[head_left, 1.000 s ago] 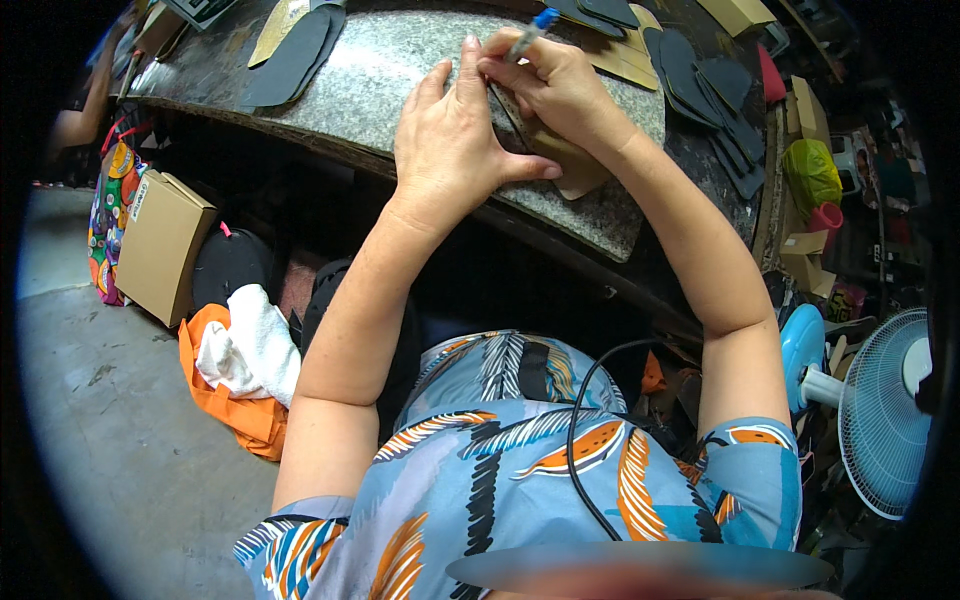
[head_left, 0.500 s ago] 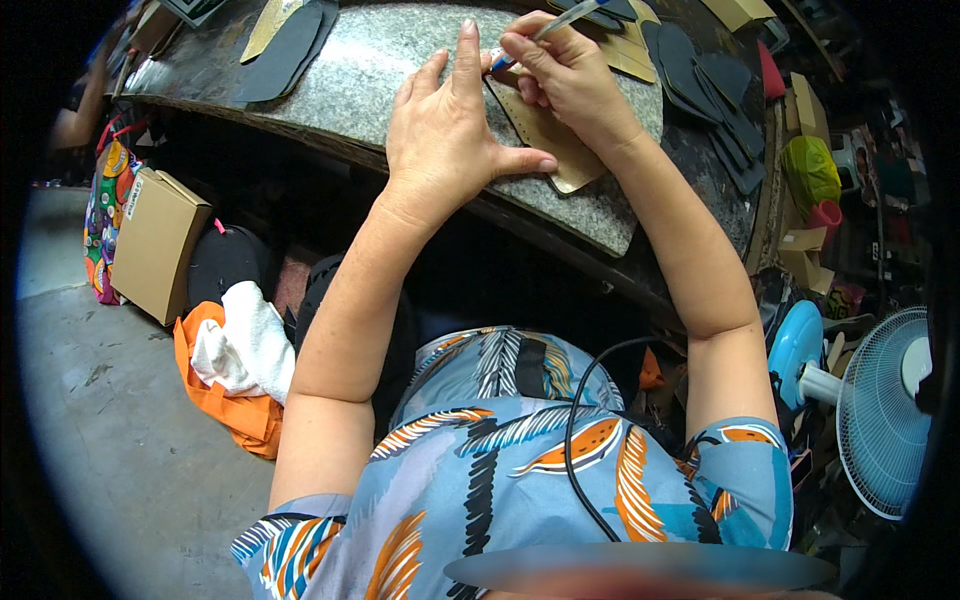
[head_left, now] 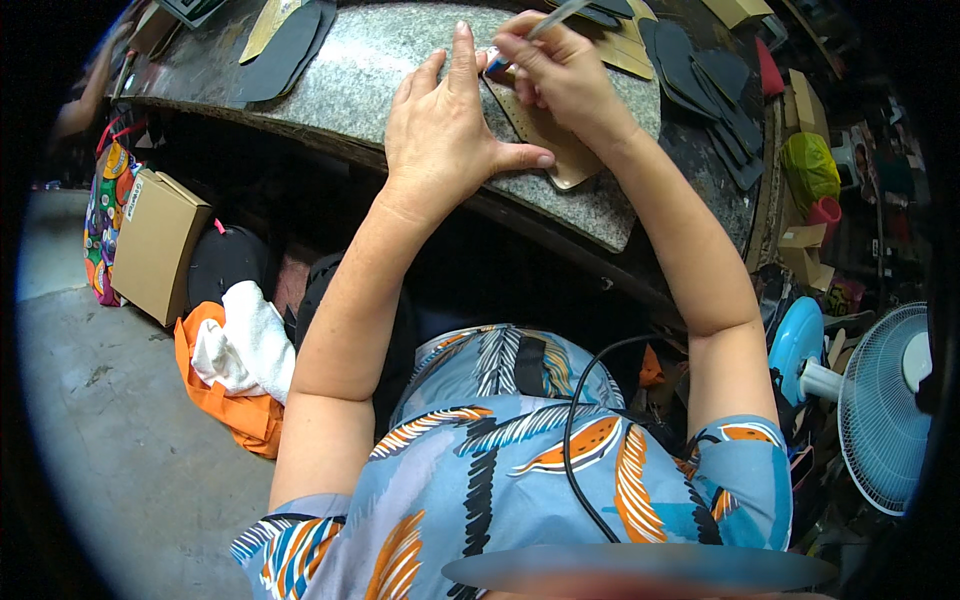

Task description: The person marks a shoe insole with a pen using a cardboard template, then uses a handheld electric tool to grind the edges of the insole. The person handles multiple insoles and templates on a cluttered workbench.

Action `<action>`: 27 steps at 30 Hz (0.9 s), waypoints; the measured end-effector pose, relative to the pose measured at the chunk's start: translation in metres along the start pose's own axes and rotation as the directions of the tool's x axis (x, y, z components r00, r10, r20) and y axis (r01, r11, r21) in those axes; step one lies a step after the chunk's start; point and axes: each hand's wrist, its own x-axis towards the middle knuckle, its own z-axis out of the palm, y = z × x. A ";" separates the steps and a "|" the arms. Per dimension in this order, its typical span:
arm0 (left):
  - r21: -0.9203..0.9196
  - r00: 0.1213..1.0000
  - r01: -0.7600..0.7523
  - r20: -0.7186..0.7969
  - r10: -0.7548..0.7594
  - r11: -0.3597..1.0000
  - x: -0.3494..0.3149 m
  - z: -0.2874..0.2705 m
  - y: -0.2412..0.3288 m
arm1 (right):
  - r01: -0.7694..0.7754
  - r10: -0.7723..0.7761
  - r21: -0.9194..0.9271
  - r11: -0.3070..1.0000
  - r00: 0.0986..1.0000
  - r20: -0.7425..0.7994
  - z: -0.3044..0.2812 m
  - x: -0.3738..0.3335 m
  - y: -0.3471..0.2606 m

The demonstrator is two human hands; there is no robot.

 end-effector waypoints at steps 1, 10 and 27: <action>-0.007 1.000 -0.004 0.013 0.004 1.000 0.000 0.000 0.000 | -0.120 0.137 0.193 0.974 0.987 -0.079 0.000 0.001 0.000; -0.010 1.000 -0.003 0.009 0.003 1.000 0.000 0.002 0.000 | -0.154 0.164 0.184 0.971 0.986 -0.040 -0.003 0.001 0.000; 0.043 1.000 0.005 0.018 -0.006 0.999 -0.001 -0.001 0.002 | -0.071 0.065 0.066 0.995 0.993 0.100 -0.006 -0.004 0.003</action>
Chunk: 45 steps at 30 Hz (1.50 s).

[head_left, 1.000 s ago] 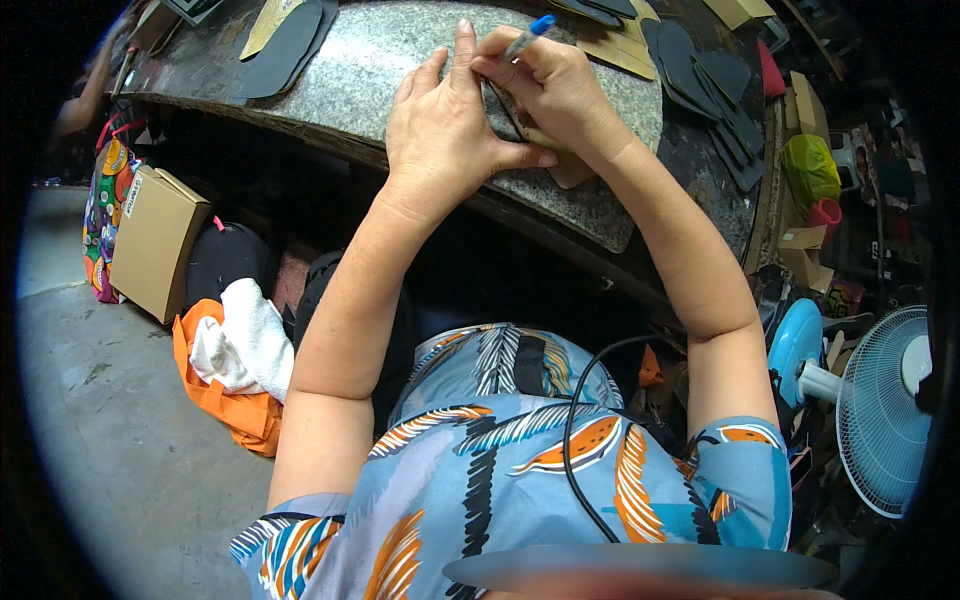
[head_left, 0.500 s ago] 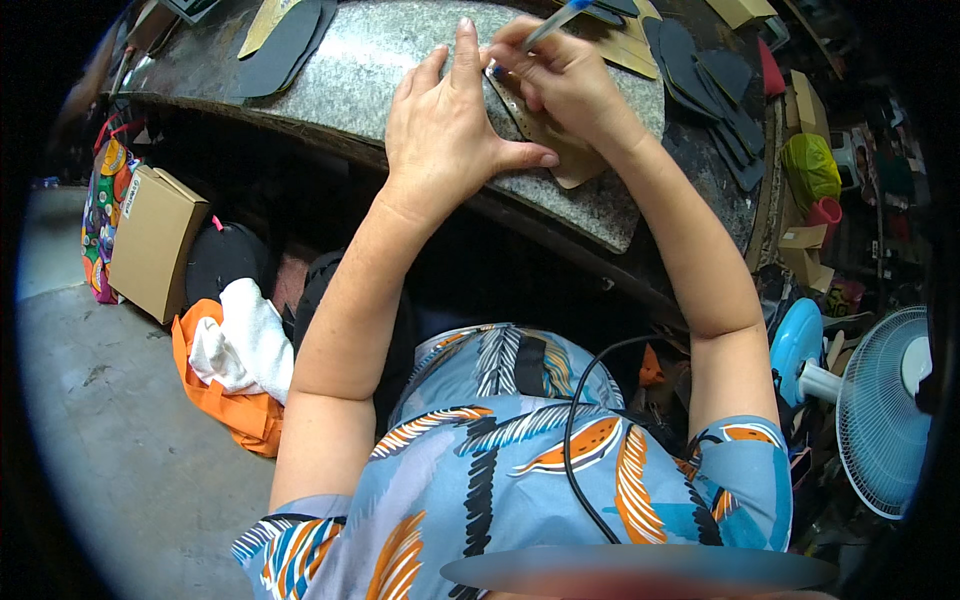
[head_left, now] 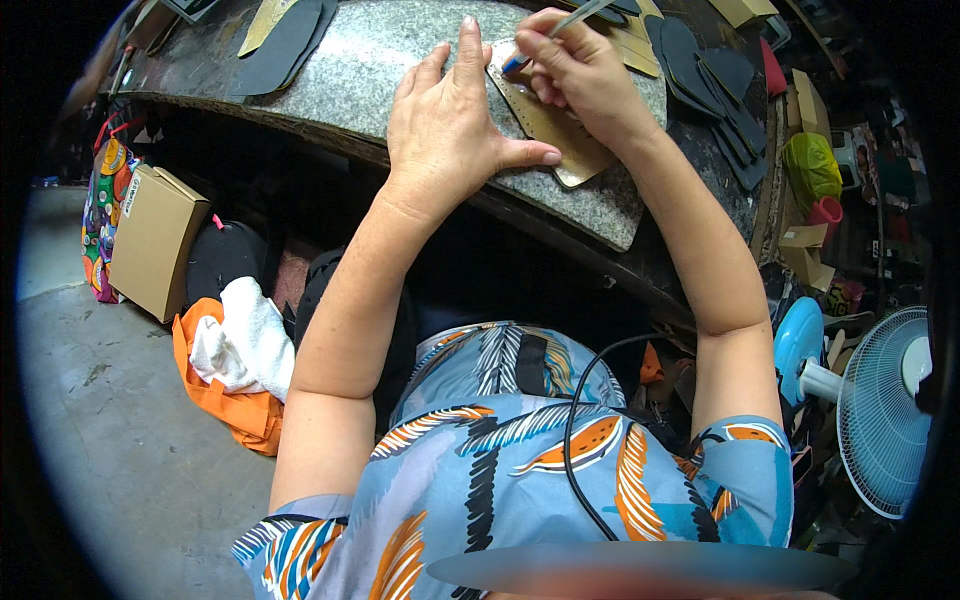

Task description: The person marks a shoe insole with a pen using a cardboard template, then uses a handheld electric tool to grind the edges of the insole. The person handles multiple insoles and templates on a cluttered workbench.

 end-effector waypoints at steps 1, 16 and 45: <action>-0.009 1.000 0.004 -0.009 -0.005 1.000 -0.001 0.000 0.000 | 0.093 -0.089 -0.143 0.985 0.995 0.035 0.000 0.000 0.001; 0.030 1.000 -0.015 -0.022 0.015 0.999 -0.001 0.005 -0.004 | -0.156 0.162 0.064 0.986 0.981 -0.107 0.000 -0.006 -0.005; -0.178 0.986 0.129 0.130 -0.106 0.976 0.008 -0.020 0.008 | 0.434 -0.384 -0.508 0.744 0.900 0.206 -0.001 -0.012 -0.006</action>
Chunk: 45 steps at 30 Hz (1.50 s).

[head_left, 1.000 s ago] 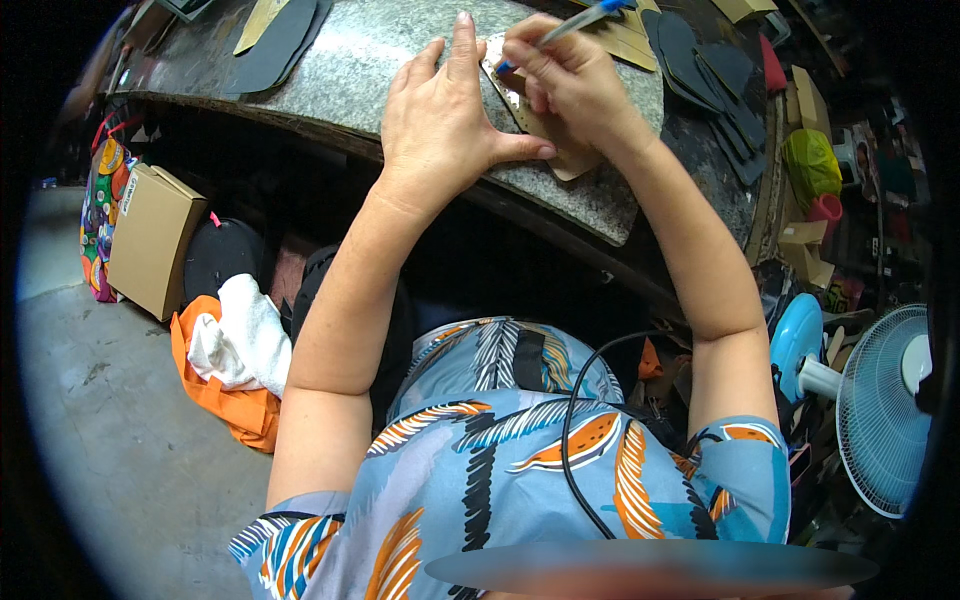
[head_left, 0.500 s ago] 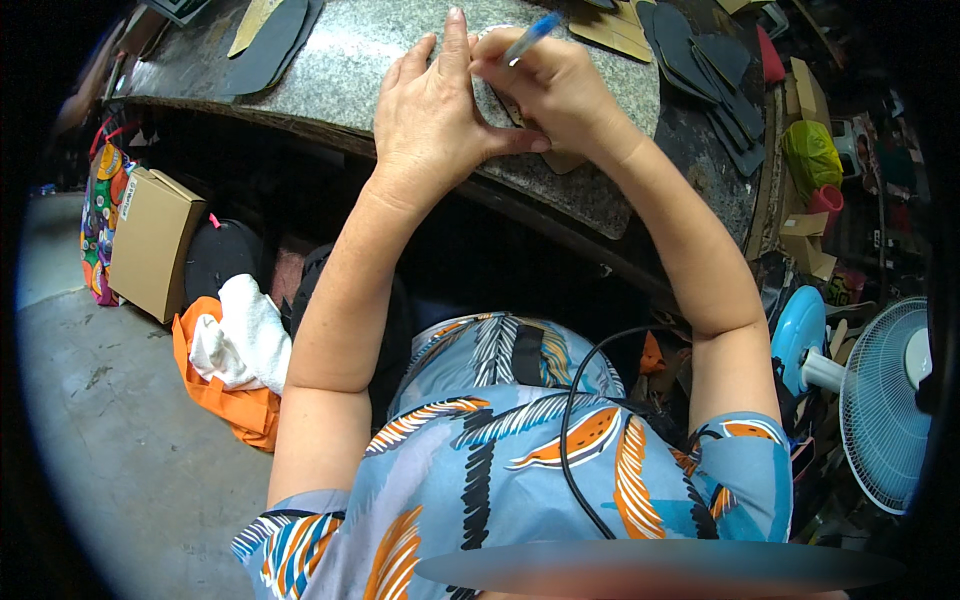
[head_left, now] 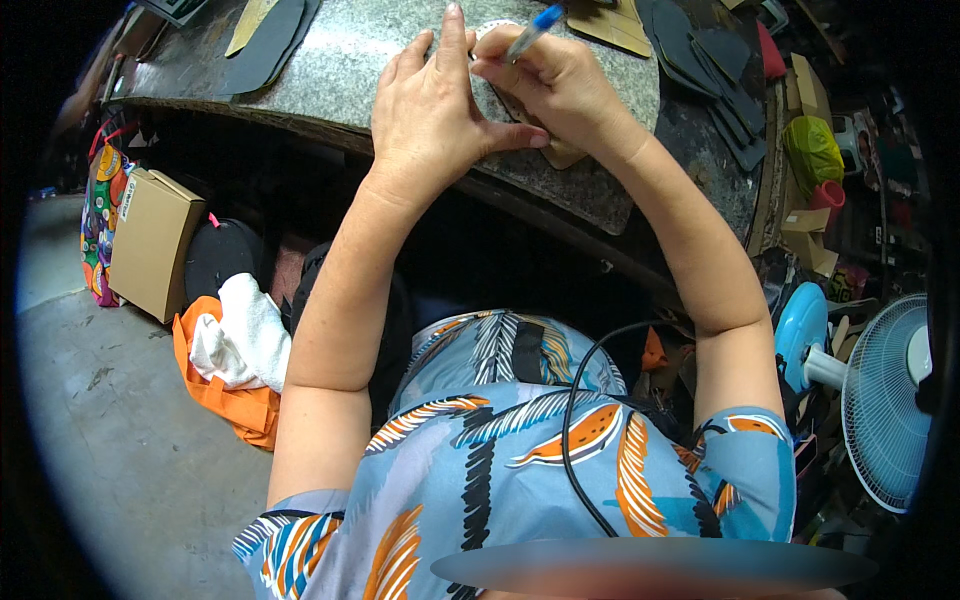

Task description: The person marks a shoe insole with a pen using a cardboard template, then uses a handheld electric tool to grind the edges of the insole. The person handles multiple insoles and templates on a cluttered workbench.

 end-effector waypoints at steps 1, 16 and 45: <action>0.020 0.999 0.023 0.023 -0.023 1.000 0.000 0.001 0.000 | -0.128 0.143 0.198 0.972 0.988 -0.062 0.000 -0.001 0.000; 0.028 0.999 0.051 0.006 -0.051 0.998 -0.001 0.004 -0.004 | -0.180 0.178 0.276 0.944 0.984 0.031 0.002 -0.006 -0.002; 0.366 0.977 -0.210 0.060 0.203 0.906 -0.007 0.020 -0.018 | -0.327 0.365 0.463 0.824 0.931 0.008 -0.008 -0.014 -0.007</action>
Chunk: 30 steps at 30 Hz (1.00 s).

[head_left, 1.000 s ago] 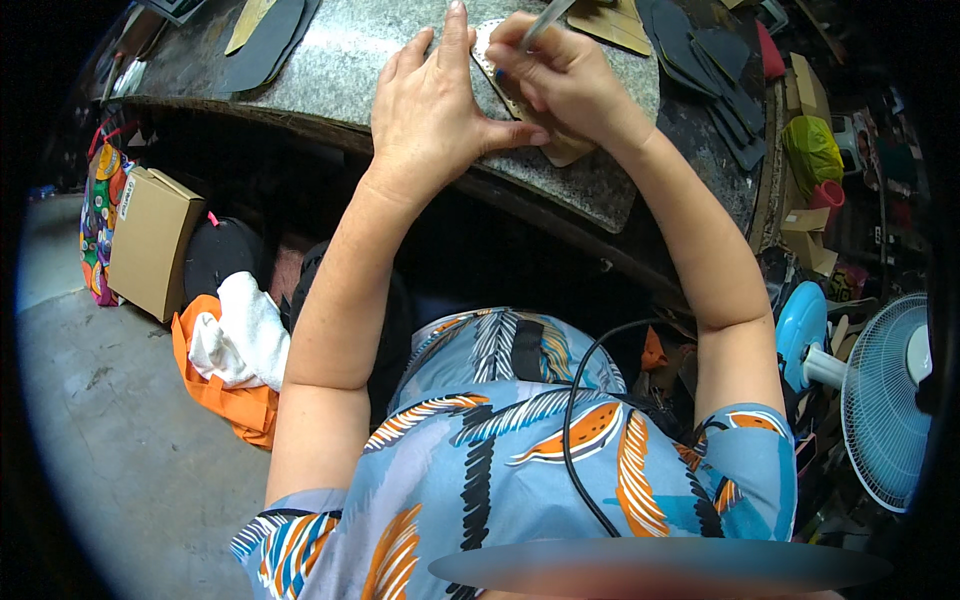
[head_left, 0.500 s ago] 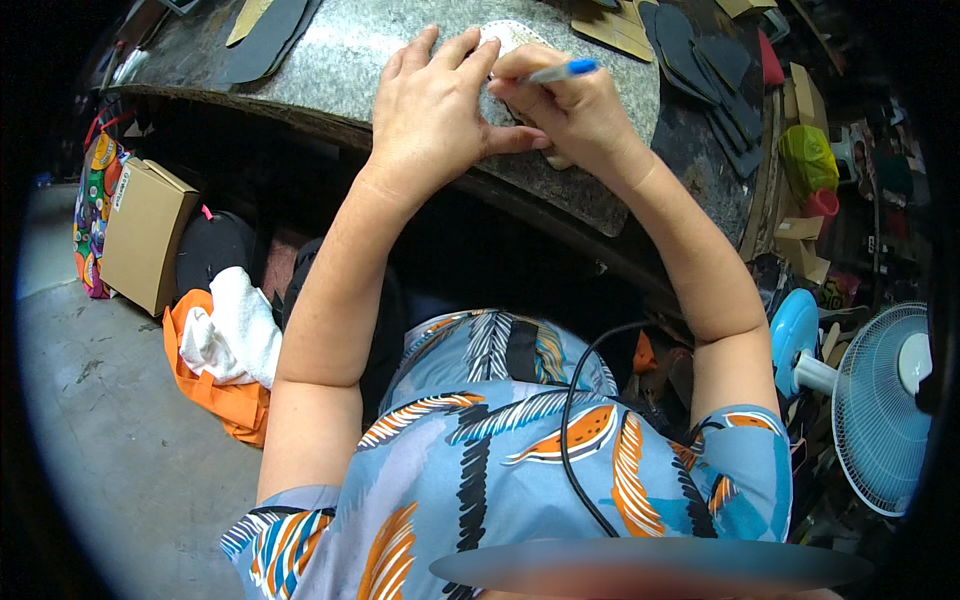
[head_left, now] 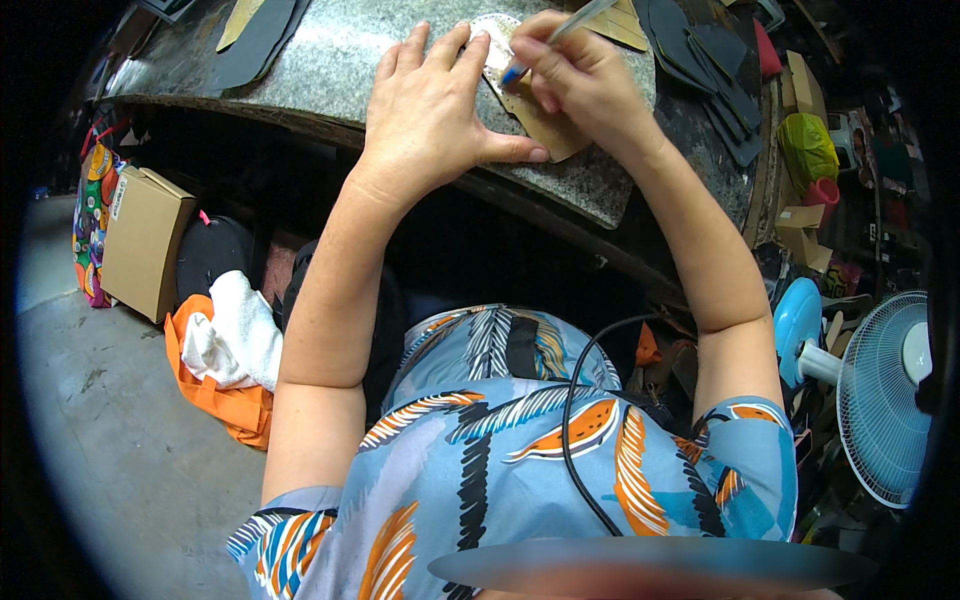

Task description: The person marks a shoe insole with a pen using a cardboard template, then uses a handheld electric tool to grind the edges of the insole. The person handles multiple insoles and templates on a cluttered workbench.

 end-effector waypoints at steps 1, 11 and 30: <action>0.003 1.000 -0.002 -0.008 0.002 1.000 0.000 0.001 0.000 | 0.177 -0.172 -0.209 0.962 0.984 0.044 0.000 -0.001 0.000; 0.087 0.999 -0.045 -0.014 0.046 0.995 -0.001 0.006 -0.006 | 0.334 -0.285 -0.400 0.854 0.942 0.178 0.001 -0.002 0.001; 0.052 0.999 -0.002 0.045 -0.001 0.999 0.001 0.000 0.000 | 0.257 -0.215 -0.337 0.906 0.964 0.156 0.001 -0.005 -0.003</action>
